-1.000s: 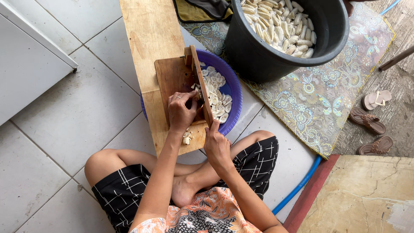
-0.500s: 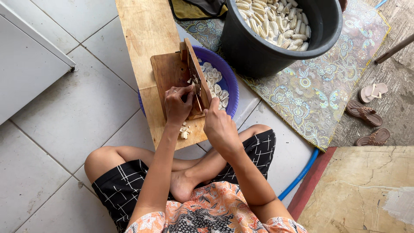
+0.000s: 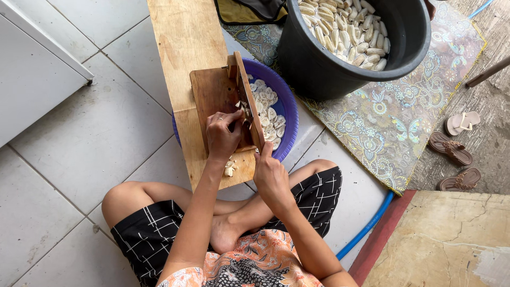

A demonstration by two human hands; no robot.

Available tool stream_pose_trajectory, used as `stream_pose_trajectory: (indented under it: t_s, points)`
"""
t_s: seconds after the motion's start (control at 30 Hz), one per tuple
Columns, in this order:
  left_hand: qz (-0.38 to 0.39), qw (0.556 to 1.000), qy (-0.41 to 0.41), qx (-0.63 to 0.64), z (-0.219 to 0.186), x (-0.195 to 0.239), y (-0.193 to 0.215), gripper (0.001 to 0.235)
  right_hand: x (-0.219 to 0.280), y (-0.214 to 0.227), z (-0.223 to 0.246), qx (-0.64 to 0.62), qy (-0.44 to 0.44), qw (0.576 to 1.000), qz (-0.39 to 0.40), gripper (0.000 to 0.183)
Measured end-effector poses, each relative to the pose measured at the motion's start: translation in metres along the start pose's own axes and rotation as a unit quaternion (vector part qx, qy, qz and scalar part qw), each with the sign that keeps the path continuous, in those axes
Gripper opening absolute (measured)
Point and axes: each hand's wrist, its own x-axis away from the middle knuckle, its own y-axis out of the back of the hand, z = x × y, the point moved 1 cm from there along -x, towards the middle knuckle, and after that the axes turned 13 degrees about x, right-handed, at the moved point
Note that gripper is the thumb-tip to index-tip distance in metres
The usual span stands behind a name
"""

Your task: The person sits on the floor and uses a wooden slicing device to cut white, elongated vegetables into thin slices. The sliced pieces fall into a purple bowl placed beneath the slicer, while whole vegetables are stored in a large black bucket nearby.

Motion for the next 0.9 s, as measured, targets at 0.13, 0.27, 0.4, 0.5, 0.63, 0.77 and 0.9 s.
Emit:
stream_pose_trajectory:
  t_s: [0.13, 0.27, 0.4, 0.5, 0.63, 0.77, 0.9]
  points:
    - [0.004, 1.0, 0.0, -0.01, 0.003, 0.001, -0.001, 0.016, -0.006, -0.019, -0.007, -0.014, 0.005, 1.0, -0.015, 0.028]
    - [0.004, 1.0, 0.0, -0.016, 0.005, 0.002, -0.001, 0.018, -0.011, -0.035, -0.012, -0.016, -0.003, 0.999, -0.035, 0.031]
    - [0.008, 1.0, -0.001, -0.019, 0.008, 0.001, -0.003, 0.02, -0.015, -0.051, -0.017, -0.009, 0.009, 0.998, -0.059, 0.034]
    - [0.017, 1.0, 0.002, -0.022, 0.001, -0.001, 0.001, 0.021, -0.019, -0.062, -0.022, 0.001, 0.01, 0.997, -0.072, 0.033]
    - [0.014, 1.0, 0.005, -0.023, 0.006, 0.001, -0.002, 0.02, -0.016, -0.055, -0.019, 0.012, -0.007, 0.998, -0.059, 0.034]
    - [0.011, 0.999, 0.016, -0.033, 0.008, 0.0, -0.001, 0.018, -0.019, -0.054, -0.02, 0.013, -0.012, 0.999, -0.051, 0.035]
    - [0.008, 0.999, 0.019, -0.025, 0.007, -0.001, -0.001, 0.016, -0.002, 0.003, -0.003, -0.002, -0.002, 1.0, -0.016, 0.029]
